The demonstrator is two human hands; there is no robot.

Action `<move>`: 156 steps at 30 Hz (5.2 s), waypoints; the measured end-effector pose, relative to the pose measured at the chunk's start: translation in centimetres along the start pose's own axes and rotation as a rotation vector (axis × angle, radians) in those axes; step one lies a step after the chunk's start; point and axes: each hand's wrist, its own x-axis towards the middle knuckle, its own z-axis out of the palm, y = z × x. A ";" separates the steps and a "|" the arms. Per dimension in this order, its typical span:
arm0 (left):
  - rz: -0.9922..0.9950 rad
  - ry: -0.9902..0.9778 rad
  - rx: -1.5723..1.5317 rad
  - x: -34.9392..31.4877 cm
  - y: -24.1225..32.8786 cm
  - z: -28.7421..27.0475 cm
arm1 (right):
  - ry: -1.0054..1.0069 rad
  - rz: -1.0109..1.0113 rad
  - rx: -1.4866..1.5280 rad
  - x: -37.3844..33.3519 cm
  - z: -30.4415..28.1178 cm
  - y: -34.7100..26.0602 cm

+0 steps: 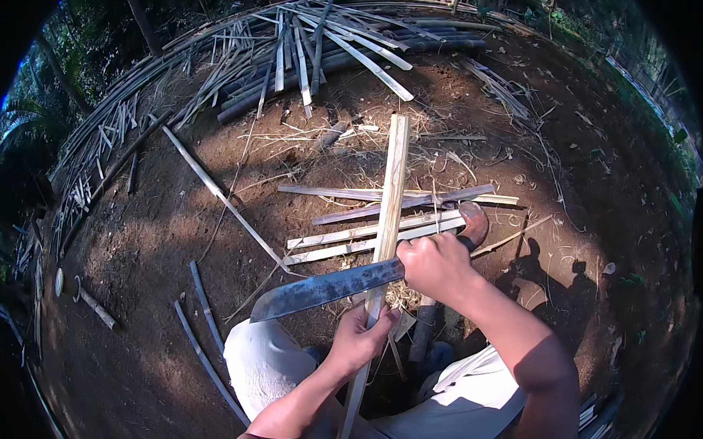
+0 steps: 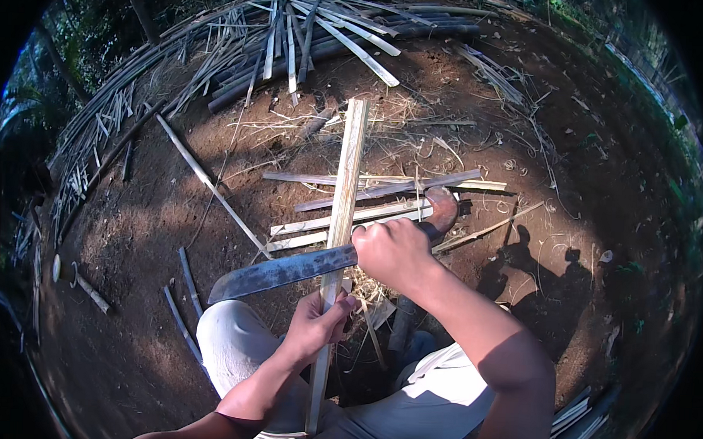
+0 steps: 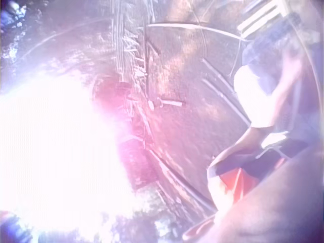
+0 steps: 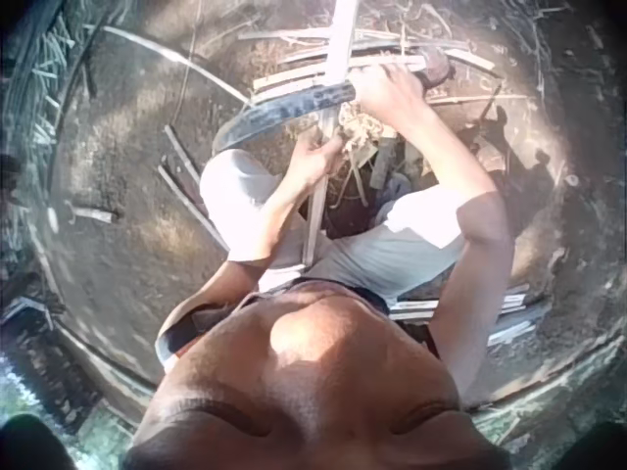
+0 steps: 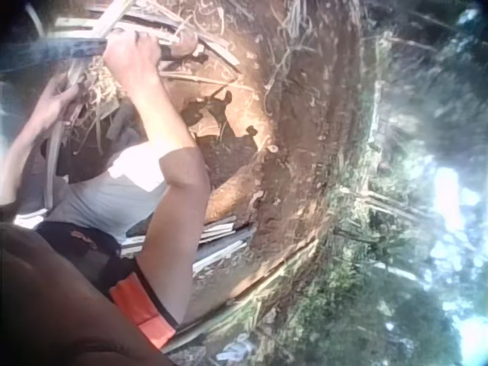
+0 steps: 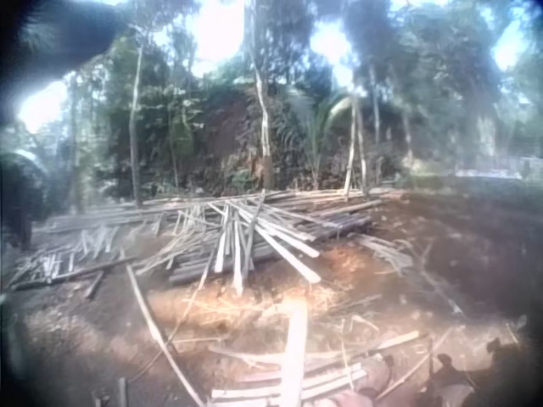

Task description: The person sits on the ground and uses a machete to shave and shape a piece of wood. They repeatedly strike the wood to remove thin strips, rotating the piece to work on different sides. The person occasionally pauses to inspect the wood's surface before continuing to shave it.

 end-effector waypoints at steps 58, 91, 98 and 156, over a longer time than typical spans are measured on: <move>0.120 -0.132 0.027 -2.1 -0.6 3.1 | 0.244 0.705 0.093 3.3 -2.5 12.7; 0.139 -0.054 0.059 -1.6 1.7 1.9 | 0.288 0.467 0.220 3.6 -5.0 5.4; 0.168 -0.049 0.149 -1.5 0.7 1.2 | 0.123 0.330 0.141 3.2 -4.1 5.2; -0.081 -0.393 -0.308 -1.7 3.4 1.1 | 0.368 0.709 1.555 0.4 -6.4 3.6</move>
